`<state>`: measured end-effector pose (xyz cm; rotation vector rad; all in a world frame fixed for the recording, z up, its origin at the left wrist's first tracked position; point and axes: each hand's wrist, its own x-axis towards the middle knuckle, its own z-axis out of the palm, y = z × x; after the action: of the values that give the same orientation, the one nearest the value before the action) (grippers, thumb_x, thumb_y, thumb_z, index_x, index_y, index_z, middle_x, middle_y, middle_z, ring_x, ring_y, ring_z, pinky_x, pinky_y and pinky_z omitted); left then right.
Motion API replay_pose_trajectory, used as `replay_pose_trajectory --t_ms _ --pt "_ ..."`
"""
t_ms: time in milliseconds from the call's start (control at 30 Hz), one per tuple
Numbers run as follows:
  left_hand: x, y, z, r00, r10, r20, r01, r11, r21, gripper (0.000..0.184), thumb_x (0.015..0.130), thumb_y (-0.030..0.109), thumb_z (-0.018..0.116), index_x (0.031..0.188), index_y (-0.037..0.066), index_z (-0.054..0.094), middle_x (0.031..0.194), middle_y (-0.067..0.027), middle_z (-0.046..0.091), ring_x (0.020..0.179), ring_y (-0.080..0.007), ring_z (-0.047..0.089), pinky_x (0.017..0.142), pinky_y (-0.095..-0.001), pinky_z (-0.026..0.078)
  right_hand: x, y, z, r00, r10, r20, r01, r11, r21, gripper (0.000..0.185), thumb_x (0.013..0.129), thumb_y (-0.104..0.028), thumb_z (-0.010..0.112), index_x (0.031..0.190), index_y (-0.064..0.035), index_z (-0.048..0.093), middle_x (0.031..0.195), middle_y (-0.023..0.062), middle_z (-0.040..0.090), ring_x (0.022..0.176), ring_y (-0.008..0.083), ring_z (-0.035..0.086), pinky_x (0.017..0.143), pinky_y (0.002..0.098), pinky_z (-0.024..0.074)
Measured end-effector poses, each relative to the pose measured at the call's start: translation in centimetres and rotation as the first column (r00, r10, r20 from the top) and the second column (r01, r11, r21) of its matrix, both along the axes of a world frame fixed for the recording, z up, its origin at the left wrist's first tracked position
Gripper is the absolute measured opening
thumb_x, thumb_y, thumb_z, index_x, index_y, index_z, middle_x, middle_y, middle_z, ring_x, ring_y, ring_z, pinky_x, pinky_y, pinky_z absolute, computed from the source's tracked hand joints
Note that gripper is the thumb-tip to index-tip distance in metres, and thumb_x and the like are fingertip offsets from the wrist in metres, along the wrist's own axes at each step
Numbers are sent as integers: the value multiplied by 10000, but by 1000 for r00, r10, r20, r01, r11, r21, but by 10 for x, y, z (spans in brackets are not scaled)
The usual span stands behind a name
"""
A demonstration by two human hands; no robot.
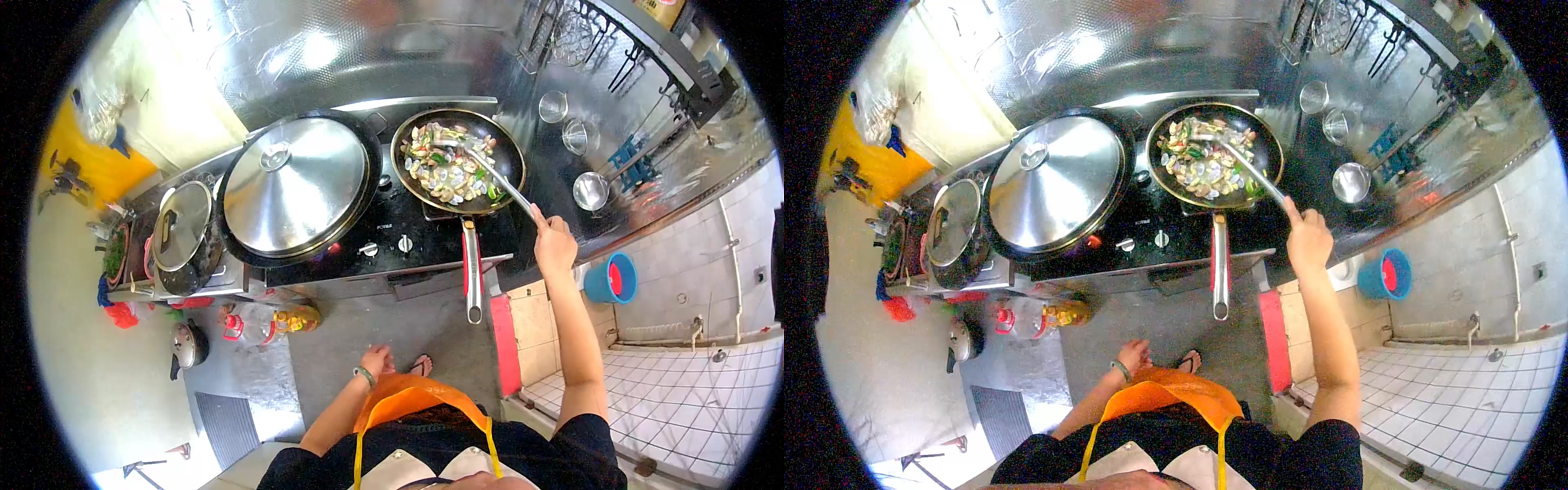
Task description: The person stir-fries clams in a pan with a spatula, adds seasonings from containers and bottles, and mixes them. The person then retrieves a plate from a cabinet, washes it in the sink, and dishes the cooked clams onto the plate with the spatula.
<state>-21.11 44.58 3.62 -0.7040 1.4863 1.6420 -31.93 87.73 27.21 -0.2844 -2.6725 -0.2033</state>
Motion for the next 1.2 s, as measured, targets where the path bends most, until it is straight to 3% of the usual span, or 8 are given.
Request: replay_pose_trajectory --t_ms 233,567,733,833,967,1100,1167,1200 --pt "2 4 10 998 65 -17 -64 997 34 370 912 272 555 1177 28 472 823 -67 562 574 -166 571 509 -322 536 70 30 63 995 49 82 -57 994 94 457 813 -49 512 1184 -293 621 834 71 556 786 264 571 629 408 473" --pt "3 -12 4 997 79 -4 -79 997 -15 366 902 243 563 1191 29 491 791 -65 558 589 -189 568 515 -349 521 15 19 14 1000 -19 -14 20 996 85 465 806 -42 512 1182 -293 617 828 61 549 780 249 576 623 365 493" --pt "-14 -20 -4 993 109 -40 -109 994 11 295 904 271 558 1097 51 524 777 -56 539 609 -190 574 519 -360 525 52 19 42 999 -32 -6 33 994 100 459 799 -58 551 1173 -315 619 835 62 559 756 259 582 615 384 484" --pt "-24 -28 -9 998 51 21 -51 999 1 228 915 247 520 1068 78 516 742 -37 545 522 -164 557 489 -348 531 52 18 39 995 -79 58 72 991 114 446 795 -74 563 1166 -315 623 829 54 555 749 253 580 624 378 482" --pt "-37 -35 -22 998 -60 -14 59 997 -42 225 903 303 559 941 86 515 742 -43 531 626 -193 576 547 -364 542 17 17 14 999 -38 -16 40 988 147 438 806 -83 545 1161 -329 621 857 24 552 788 222 557 637 355 472" --pt "-52 -54 -63 964 -227 -136 206 967 -150 219 912 280 517 832 76 522 683 -51 532 615 -179 562 557 -352 525 16 22 4 994 -87 61 77 985 155 392 841 -101 511 1197 -241 598 896 35 570 817 234 561 679 386 462" --pt "-41 -64 -99 975 -164 -151 149 983 -104 294 842 201 583 1082 32 571 1000 -158 583 840 -277 604 708 -382 526 21 22 10 969 -157 189 131 981 145 352 833 -185 581 1184 -192 602 963 50 593 875 245 572 732 388 451" --pt "-56 -71 -86 539 -808 -236 673 582 -456 283 810 220 597 1017 28 605 1004 -189 594 902 -323 594 791 -415 500 24 20 21 973 -143 183 119 983 139 420 767 -238 654 1180 -189 602 954 54 594 879 255 576 728 398 456"
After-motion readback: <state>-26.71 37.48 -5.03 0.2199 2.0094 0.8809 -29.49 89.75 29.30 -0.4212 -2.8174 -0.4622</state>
